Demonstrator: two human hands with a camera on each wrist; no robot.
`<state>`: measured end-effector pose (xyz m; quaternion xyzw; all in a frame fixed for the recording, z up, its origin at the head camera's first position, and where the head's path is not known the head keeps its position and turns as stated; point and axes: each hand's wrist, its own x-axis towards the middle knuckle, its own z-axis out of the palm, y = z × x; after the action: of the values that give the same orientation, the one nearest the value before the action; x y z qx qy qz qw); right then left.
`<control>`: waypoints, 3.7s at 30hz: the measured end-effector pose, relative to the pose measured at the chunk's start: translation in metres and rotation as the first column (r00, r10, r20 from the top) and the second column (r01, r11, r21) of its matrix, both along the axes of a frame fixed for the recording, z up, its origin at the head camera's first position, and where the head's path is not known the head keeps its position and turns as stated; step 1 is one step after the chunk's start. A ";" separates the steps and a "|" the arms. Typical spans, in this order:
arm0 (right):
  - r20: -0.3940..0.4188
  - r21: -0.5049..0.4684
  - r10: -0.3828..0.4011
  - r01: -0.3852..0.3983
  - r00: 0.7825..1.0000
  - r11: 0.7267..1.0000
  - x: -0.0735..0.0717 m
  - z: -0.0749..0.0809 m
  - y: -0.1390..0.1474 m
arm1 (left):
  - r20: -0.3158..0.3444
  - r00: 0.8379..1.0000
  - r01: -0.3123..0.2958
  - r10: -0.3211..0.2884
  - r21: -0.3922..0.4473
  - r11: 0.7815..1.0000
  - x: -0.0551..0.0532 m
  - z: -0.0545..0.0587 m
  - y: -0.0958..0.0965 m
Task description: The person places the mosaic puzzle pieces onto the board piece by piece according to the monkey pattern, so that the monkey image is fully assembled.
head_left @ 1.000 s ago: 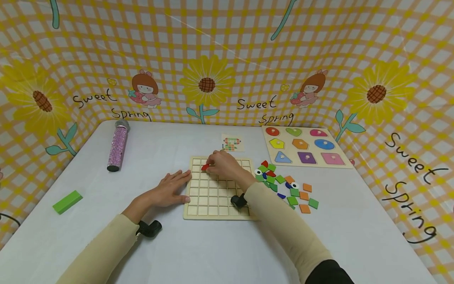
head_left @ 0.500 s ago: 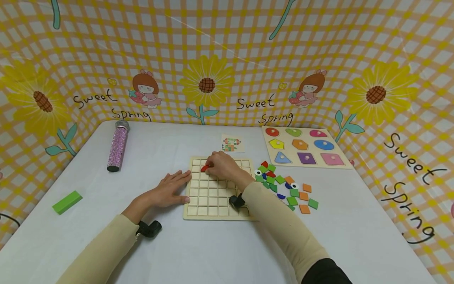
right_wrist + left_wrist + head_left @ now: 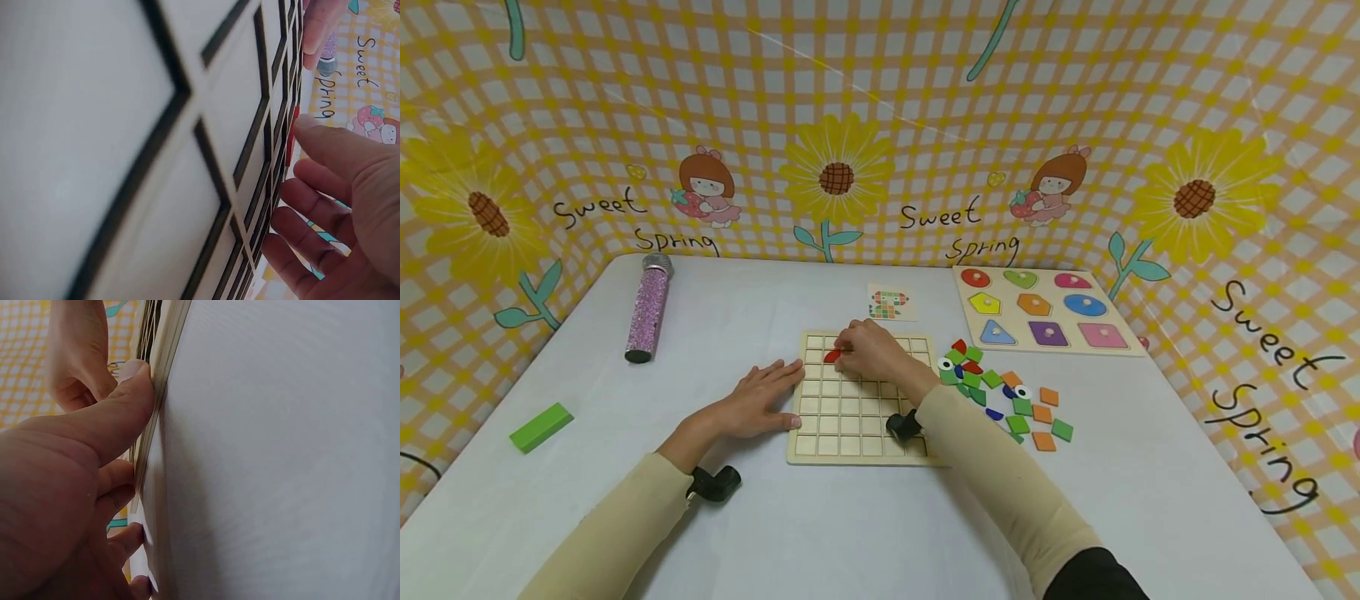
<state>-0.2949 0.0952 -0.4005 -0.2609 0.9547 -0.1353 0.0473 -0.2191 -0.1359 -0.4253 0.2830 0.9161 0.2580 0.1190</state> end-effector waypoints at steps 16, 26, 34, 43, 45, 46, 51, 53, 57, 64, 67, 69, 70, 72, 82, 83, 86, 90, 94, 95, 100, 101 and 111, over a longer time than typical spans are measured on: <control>-0.018 -0.097 -0.039 0.037 0.999 0.995 0.018 0.018 0.054 | -0.017 1.000 -0.003 0.004 0.029 1.000 0.003 0.001 0.001; -0.075 -0.074 -0.096 0.090 0.993 0.993 0.039 0.022 0.121 | -0.004 1.000 -0.004 0.004 0.014 1.000 0.002 0.000 0.001; 0.017 -0.044 -0.231 0.232 0.973 0.972 0.052 0.017 0.170 | 0.000 1.000 -0.005 0.005 0.010 1.000 0.000 -0.001 0.000; 0.056 -0.038 -0.254 0.256 0.966 0.966 0.056 0.008 0.207 | -0.003 1.000 -0.006 0.006 0.003 1.000 0.001 0.000 0.000; 0.062 -0.029 -0.242 0.244 0.968 0.969 0.055 0.005 0.212 | -0.002 1.000 -0.006 0.006 0.004 1.000 0.001 0.000 0.000; 0.067 -0.027 -0.234 0.237 0.970 0.971 0.054 0.004 0.214 | -0.001 1.000 -0.006 0.006 0.005 1.000 0.001 -0.001 0.000; 0.090 -0.018 -0.214 0.216 0.973 0.976 0.053 0.001 0.219 | 0.001 1.000 -0.005 0.005 0.008 1.000 -0.001 -0.003 0.000; 0.098 -0.016 -0.209 0.211 0.973 0.977 0.053 0.000 0.220 | 0.001 1.000 -0.006 0.006 0.008 1.000 -0.001 -0.003 0.000; 0.099 -0.012 -0.194 0.196 0.976 0.980 0.051 -0.001 0.222 | 0.000 1.000 -0.007 0.007 0.008 1.000 -0.001 -0.003 0.000; 0.091 -0.023 -0.169 0.172 0.981 0.985 0.048 -0.002 0.229 | 0.000 1.000 -0.009 0.009 0.004 1.000 -0.001 -0.002 0.000; 0.097 -0.035 -0.173 0.177 0.980 0.984 0.049 -0.002 0.232 | 0.004 1.000 -0.011 0.011 0.001 1.000 -0.001 -0.001 0.000; 0.102 -0.044 -0.175 0.180 0.979 0.983 0.049 -0.003 0.233 | -0.005 1.000 -0.005 0.005 -0.002 1.000 -0.001 0.000 0.000; 0.102 -0.047 -0.175 0.181 0.979 0.982 0.049 -0.003 0.233 | -0.005 1.000 -0.005 0.005 -0.002 1.000 -0.001 0.000 0.000; 0.101 -0.054 -0.178 0.184 0.979 0.981 0.049 -0.003 0.234 | -0.008 1.000 -0.003 0.003 -0.005 1.000 -0.001 0.000 0.000; 0.070 -0.035 -0.187 0.190 0.980 0.981 0.050 -0.003 0.233 | -0.005 1.000 -0.005 0.005 0.001 1.000 -0.001 0.000 0.000; 0.070 -0.033 -0.184 0.187 0.980 0.982 0.050 -0.002 0.233 | -0.009 1.000 -0.003 0.003 0.000 1.000 -0.001 -0.001 0.000; 0.066 -0.034 -0.178 0.181 0.982 0.983 0.051 0.001 0.231 | -0.005 1.000 -0.004 0.004 0.003 1.000 -0.001 -0.001 0.000; 0.052 -0.064 -0.159 0.162 0.986 0.985 0.053 0.004 0.225 | 0.002 1.000 -0.005 0.005 0.003 1.000 -0.001 0.000 0.000; 0.065 -0.098 -0.158 0.164 0.985 0.982 0.057 0.009 0.211 | 0.013 1.000 -0.005 0.005 0.005 1.000 -0.001 0.000 0.000; 0.070 -0.105 -0.160 0.166 0.985 0.980 0.057 0.011 0.207 | 0.013 1.000 -0.005 0.005 0.003 1.000 -0.001 0.000 0.000; 0.054 -0.104 -0.153 0.158 0.987 0.982 0.057 0.017 0.184 | 0.013 1.000 -0.006 0.006 0.001 1.000 -0.002 -0.001 0.001; 0.042 -0.104 -0.148 0.151 0.988 0.983 0.057 0.018 0.179 | 0.012 1.000 -0.005 0.005 0.002 1.000 -0.002 -0.001 0.001; -0.082 -0.119 -0.019 0.009 0.996 0.993 0.049 0.024 0.134 | 0.008 1.000 0.003 -0.004 0.008 1.000 -0.001 -0.001 0.001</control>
<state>-0.2461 0.2294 -0.3766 -0.2618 0.9479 -0.1812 -0.0089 -0.2201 -0.1353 -0.4261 0.2841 0.9141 0.2625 0.1220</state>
